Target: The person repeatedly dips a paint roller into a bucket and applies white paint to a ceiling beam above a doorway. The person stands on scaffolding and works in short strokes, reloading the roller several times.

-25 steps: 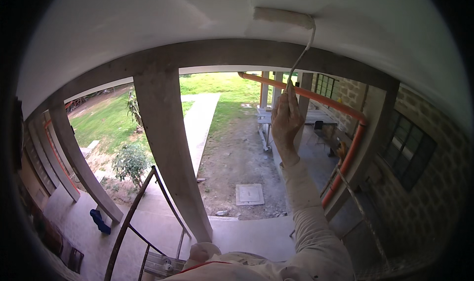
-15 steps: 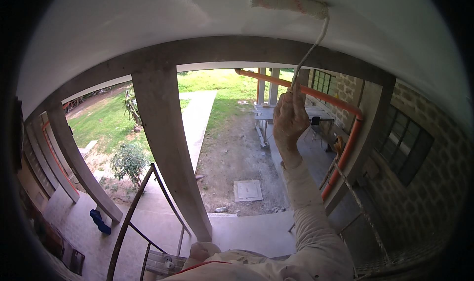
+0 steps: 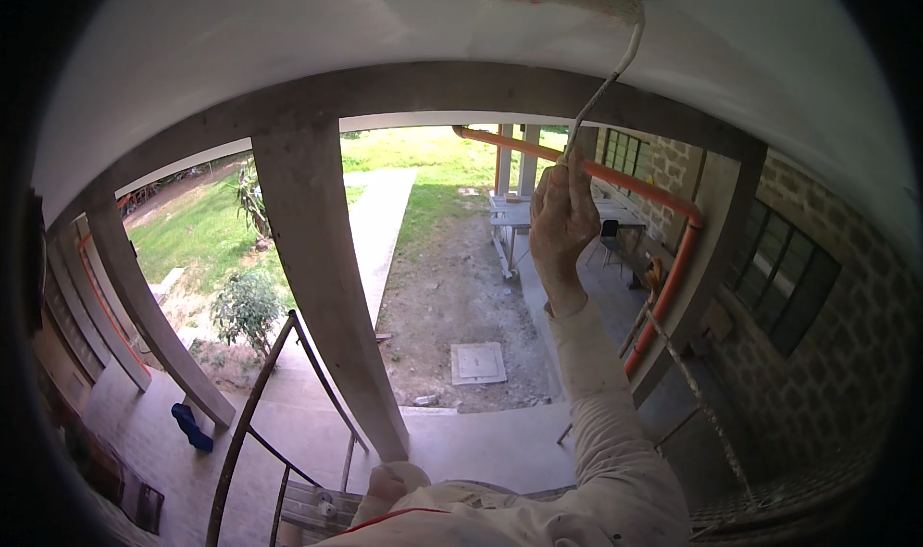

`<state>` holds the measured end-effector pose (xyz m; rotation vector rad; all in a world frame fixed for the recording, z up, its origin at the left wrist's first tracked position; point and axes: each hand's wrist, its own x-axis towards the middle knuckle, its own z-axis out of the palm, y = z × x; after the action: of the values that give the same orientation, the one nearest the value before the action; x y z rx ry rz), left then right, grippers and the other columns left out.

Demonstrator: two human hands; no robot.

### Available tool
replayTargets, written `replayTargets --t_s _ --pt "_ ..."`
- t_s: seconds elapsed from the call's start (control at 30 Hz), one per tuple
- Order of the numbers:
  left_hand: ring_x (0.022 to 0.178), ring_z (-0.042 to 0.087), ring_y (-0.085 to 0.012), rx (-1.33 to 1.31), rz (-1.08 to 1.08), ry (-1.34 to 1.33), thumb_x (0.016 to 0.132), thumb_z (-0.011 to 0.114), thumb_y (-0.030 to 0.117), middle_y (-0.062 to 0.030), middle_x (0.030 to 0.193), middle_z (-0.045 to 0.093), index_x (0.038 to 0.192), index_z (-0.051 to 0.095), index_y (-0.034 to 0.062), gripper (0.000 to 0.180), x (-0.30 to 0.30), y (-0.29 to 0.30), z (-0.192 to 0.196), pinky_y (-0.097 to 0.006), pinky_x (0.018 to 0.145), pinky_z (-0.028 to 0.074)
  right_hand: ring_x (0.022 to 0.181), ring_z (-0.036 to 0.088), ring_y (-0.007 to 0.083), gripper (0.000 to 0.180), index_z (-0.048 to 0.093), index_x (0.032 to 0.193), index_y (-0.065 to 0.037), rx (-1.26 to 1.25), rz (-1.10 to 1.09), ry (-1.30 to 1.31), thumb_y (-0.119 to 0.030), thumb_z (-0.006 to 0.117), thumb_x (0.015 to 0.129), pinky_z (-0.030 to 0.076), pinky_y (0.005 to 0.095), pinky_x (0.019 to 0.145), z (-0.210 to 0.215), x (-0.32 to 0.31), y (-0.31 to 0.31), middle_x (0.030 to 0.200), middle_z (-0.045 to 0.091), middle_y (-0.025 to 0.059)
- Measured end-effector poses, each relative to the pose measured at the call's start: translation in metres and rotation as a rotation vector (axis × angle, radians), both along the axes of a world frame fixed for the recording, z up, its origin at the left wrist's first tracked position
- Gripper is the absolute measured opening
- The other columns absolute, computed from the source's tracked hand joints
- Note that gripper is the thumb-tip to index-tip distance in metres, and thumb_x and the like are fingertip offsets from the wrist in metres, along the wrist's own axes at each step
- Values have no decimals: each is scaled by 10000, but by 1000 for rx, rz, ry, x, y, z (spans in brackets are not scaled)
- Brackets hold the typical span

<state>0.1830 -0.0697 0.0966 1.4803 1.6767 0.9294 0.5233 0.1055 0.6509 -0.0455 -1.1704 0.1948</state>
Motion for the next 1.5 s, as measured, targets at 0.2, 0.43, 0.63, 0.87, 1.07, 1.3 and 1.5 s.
replayTargets --t_s 0.2,0.43,0.63,0.87,1.07,1.3,1.5 --pt "651 661 -194 59 -10 32 571 711 48 -71 695 663 869 632 -45 322 -1 8 -25 -341 600 518 578 327 10 423 507 1506 -58 -99 -52 -39 -152 536 1094 287 200 482 4 8 38 748 432 -70" --pt "646 662 -201 -56 146 -215 598 703 57 -77 693 669 900 652 -65 330 0 24 -62 -339 596 520 535 305 13 444 492 1527 -98 -248 -46 -13 -170 546 1091 261 211 440 0 7 56 690 400 -80" --pt "657 657 -206 -60 132 -176 607 693 49 -82 726 666 936 643 -76 355 2 22 -63 -349 600 518 532 319 34 456 491 1531 -123 218 -328 -135 -197 553 1086 269 211 441 17 7 32 665 370 -61" --pt "645 650 -208 132 95 -12 605 683 40 -81 709 650 906 637 -73 324 9 8 -16 -338 601 519 550 319 20 452 483 1532 -96 78 -110 -98 -172 535 1090 266 207 460 14 -7 35 698 384 -72" --pt "645 646 -173 28 126 -53 579 686 28 -35 696 615 915 629 -56 351 11 8 -7 -322 580 508 572 327 1 439 481 1526 -36 -206 -93 -65 -156 495 1105 272 211 483 7 -16 79 681 359 -85" --pt "654 597 -146 -48 114 -229 580 677 -23 -31 747 579 901 578 -23 336 10 17 -22 -309 554 487 581 373 25 472 493 1521 -38 -452 -266 -134 -257 488 1103 336 226 514 5 -13 142 683 424 -63" --pt "674 526 -115 -115 222 -462 596 672 -71 -19 815 519 960 555 -17 386 19 16 -13 -296 539 459 632 500 77 462 554 1469 -28 -501 -392 -204 -283 493 1089 433 269 590 10 -4 210 775 619 40"
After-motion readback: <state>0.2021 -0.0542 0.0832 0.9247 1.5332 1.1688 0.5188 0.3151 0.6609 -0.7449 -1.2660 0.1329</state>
